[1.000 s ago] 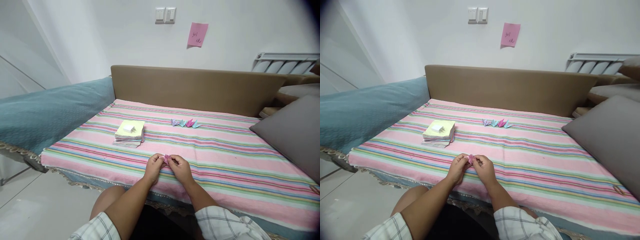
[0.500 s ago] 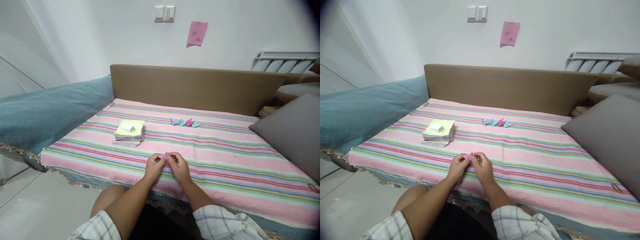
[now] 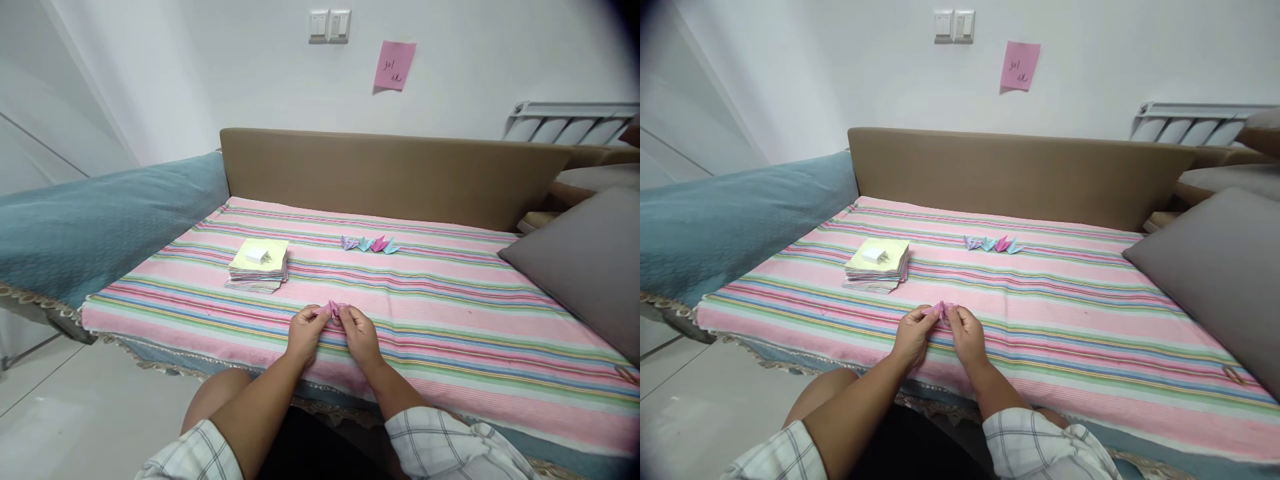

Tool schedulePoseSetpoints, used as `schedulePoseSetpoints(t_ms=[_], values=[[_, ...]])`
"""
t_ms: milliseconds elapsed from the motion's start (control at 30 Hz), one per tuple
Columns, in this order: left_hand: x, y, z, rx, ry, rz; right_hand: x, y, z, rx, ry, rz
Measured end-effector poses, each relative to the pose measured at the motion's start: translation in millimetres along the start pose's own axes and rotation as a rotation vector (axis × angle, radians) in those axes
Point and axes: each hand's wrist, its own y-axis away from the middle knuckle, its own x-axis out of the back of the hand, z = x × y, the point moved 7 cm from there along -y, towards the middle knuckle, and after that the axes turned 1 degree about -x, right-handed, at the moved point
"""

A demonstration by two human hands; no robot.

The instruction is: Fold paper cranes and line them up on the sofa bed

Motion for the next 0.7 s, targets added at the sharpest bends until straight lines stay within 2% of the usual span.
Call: schedulePoseSetpoints(t_ms=[300,567,700], values=[[-2.2,3,9,-0.079,-0.124,-0.007,4,-2,10,-0.045,-0.009,0.077],[-6.5,4,7,-0.003,-0.069,-0.032,5,0,7,-0.030,0.039,0.111],[-14.1,4,17,-0.080,-0.227,-0.128,2,1,8,-0.025,0.027,0.097]])
